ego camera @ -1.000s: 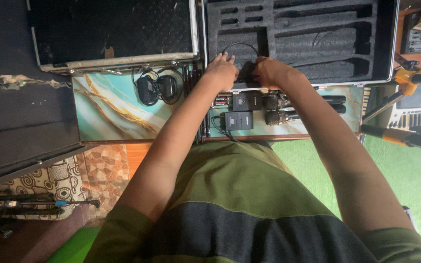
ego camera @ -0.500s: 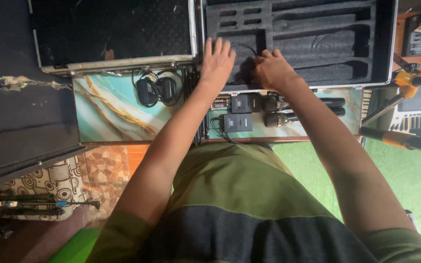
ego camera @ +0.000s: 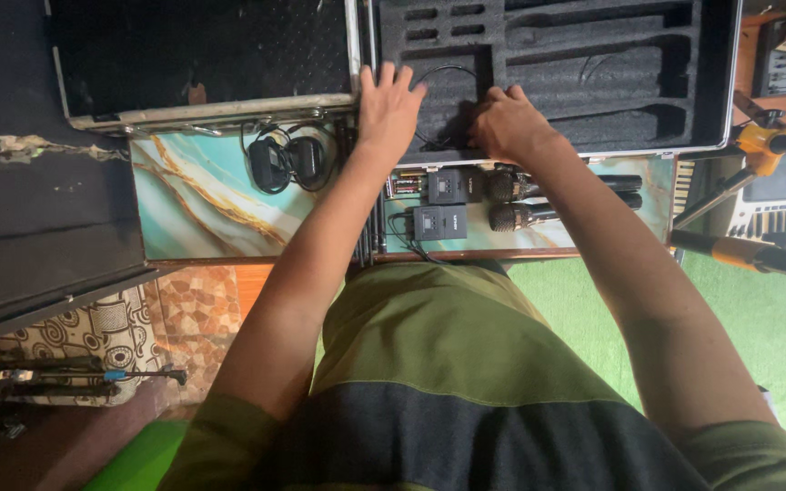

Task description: The person untangles and coils microphone cables, connects a microphone to a transmitter, and places microphones, transmitters, and accessories into a foam-lined equipment case.

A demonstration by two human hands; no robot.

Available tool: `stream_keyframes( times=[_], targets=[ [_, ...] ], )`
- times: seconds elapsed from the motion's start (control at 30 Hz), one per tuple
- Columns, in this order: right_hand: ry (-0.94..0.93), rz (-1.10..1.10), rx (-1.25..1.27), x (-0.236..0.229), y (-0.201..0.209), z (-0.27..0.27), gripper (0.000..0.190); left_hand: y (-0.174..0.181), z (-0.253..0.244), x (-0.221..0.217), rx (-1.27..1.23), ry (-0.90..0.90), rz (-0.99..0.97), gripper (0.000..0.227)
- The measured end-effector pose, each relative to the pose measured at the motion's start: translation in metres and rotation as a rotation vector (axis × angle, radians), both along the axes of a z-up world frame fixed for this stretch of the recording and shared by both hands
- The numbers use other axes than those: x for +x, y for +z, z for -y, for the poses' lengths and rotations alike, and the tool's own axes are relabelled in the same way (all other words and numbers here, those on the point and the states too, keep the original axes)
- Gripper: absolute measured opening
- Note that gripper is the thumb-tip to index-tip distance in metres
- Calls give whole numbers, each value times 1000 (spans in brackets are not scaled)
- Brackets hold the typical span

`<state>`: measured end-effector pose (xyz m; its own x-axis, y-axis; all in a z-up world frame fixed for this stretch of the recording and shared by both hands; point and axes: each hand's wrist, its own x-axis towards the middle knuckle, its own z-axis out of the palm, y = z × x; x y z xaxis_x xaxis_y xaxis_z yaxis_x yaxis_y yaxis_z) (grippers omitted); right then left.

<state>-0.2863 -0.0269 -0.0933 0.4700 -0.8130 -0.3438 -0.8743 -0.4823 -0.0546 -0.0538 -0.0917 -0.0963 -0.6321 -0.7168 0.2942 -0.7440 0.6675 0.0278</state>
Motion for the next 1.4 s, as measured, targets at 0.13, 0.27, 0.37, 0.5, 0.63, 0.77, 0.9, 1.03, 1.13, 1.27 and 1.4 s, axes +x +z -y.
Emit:
stream_keyframes(
  times=[0.13, 0.27, 0.37, 0.5, 0.63, 0.77, 0.9, 1.03, 1.13, 1.27, 1.4],
  targets=[
    [6, -15, 26, -3, -6, 2, 30, 0, 5, -3, 235, 13, 315, 21],
    [2, -56, 47, -5, -4, 10, 40, -1, 11, -4, 319, 28, 306, 23],
    [-39, 55, 108, -7, 1, 9, 35, -4, 9, -6, 242, 63, 183, 23],
    [-71, 91, 111, -2, 11, 6, 47, 5, 8, -9, -79, 126, 157, 37],
    [-62, 308, -97, -1, 16, -1, 71, 23, 4, -16, 212, 168, 180, 28],
    [-98, 279, -40, 8, 18, -1, 53, 31, -4, -20, 321, 225, 300, 27],
    [-64, 152, 64, 16, 8, -10, 25, 13, -6, -17, 291, 254, 329, 19],
    [-43, 162, 39, 15, 3, 2, 19, -5, 0, -19, 265, 252, 372, 21],
    [-108, 231, 152, 11, 1, -1, 20, -13, 0, -18, 255, 242, 377, 21],
    [-99, 399, -69, 4, 0, -4, 25, -14, -3, -15, 254, 246, 351, 20],
    [-183, 368, 1, 0, 1, -8, 22, -11, -8, -12, 121, 197, 125, 22]
  ],
)
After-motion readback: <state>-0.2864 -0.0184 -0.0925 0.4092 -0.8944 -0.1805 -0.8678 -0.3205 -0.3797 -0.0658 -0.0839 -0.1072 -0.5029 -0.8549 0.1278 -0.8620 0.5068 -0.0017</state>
